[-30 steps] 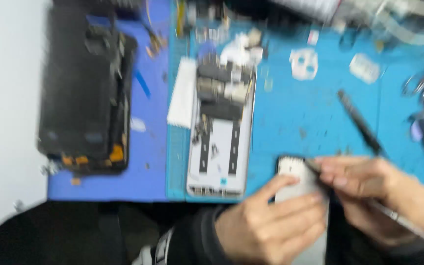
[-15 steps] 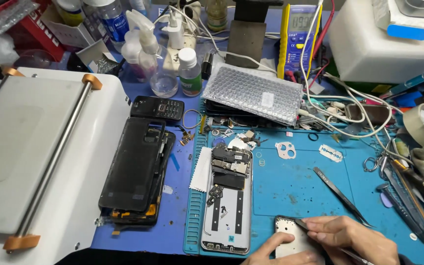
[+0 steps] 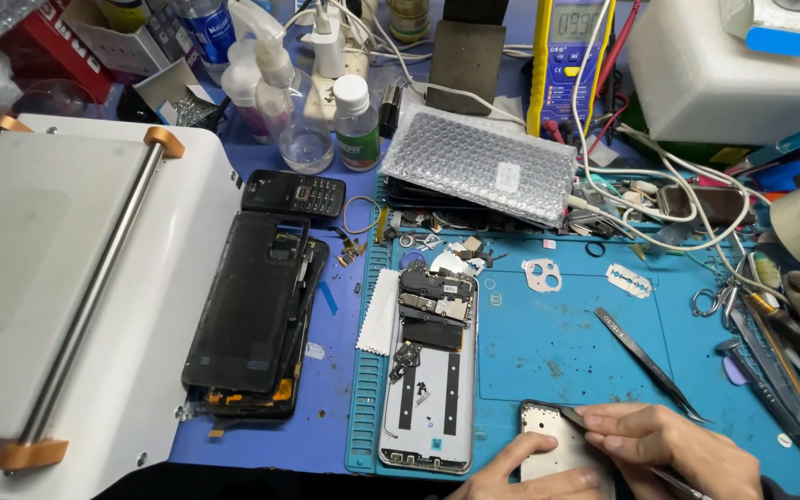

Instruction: Using a thin metal tool to scrape and pry around the edges of a disassembled smartphone frame on a workbench.

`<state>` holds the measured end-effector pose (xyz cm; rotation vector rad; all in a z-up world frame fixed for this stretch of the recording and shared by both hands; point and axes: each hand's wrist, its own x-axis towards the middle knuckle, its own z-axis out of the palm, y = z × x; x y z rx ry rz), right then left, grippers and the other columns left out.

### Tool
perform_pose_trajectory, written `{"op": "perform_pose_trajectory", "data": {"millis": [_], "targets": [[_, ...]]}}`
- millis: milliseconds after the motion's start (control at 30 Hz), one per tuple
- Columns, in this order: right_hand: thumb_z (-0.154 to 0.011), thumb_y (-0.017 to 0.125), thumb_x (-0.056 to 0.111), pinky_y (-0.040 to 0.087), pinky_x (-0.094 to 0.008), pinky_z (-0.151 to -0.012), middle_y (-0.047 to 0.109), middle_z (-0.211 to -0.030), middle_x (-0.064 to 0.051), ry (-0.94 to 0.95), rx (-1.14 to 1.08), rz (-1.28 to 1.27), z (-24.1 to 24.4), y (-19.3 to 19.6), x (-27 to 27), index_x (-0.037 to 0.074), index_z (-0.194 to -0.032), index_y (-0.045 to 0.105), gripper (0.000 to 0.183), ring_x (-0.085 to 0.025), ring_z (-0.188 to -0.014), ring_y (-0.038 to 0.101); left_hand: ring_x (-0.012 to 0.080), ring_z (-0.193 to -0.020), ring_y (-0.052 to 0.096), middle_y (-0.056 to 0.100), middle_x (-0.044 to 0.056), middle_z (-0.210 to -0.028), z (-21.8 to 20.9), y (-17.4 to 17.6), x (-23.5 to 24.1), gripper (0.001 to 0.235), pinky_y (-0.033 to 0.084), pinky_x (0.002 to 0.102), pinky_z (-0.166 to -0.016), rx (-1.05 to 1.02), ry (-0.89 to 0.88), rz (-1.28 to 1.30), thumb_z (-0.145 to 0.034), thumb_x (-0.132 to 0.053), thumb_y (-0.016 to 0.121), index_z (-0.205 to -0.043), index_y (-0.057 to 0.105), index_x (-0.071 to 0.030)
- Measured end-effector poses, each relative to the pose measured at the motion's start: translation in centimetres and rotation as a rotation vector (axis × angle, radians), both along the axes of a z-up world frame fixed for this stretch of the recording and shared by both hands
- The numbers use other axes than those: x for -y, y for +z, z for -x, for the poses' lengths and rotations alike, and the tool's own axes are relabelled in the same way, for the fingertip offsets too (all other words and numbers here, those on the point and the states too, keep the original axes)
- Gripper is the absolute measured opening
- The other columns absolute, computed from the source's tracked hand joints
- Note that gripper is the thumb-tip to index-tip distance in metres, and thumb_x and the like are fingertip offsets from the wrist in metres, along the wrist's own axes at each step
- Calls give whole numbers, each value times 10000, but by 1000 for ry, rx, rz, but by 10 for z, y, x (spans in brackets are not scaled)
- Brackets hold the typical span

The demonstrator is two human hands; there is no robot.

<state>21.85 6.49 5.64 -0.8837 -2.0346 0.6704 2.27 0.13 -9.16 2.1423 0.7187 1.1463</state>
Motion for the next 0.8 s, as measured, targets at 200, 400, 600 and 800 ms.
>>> {"op": "perform_pose_trajectory", "data": {"millis": [200, 400, 600, 800], "targets": [[-762, 761, -48, 640, -398, -948, 788, -980, -140, 91, 8, 10, 0, 2, 1, 25, -904, 694, 173, -301, -1062, 802, 253, -1417, 625, 660, 89, -1476, 9, 18, 0, 375, 415, 474, -1274, -15, -3, -61, -1098, -43, 584, -1469, 619, 1], [-782, 765, -40, 646, -386, -939, 789, -989, -125, 98, 40, -38, -1, 7, -4, 39, -933, 704, 182, -290, -1057, 810, 206, -1392, 624, 647, 97, -1461, 11, 27, 0, 280, 477, 524, -1248, -59, 33, -203, -1099, -35, 603, -1367, 681, -39], [-789, 769, -42, 649, -382, -953, 781, -989, -130, 51, -3, -3, 1, 6, 0, 38, -899, 681, 162, -286, -1061, 808, 211, -1430, 633, 661, 97, -1490, 11, 28, -1, 247, 521, 495, -1195, -106, 96, -327, -1103, -30, 621, -1333, 711, -34], [-780, 756, -47, 626, -400, -980, 776, -974, -143, 6, 38, -37, 9, 10, 1, 36, -877, 670, 154, -294, -1053, 801, 221, -1376, 662, 683, 126, -1457, 12, 32, -1, 203, 541, 485, -1177, -28, 137, -307, -1094, -34, 636, -1281, 714, -40]]}}
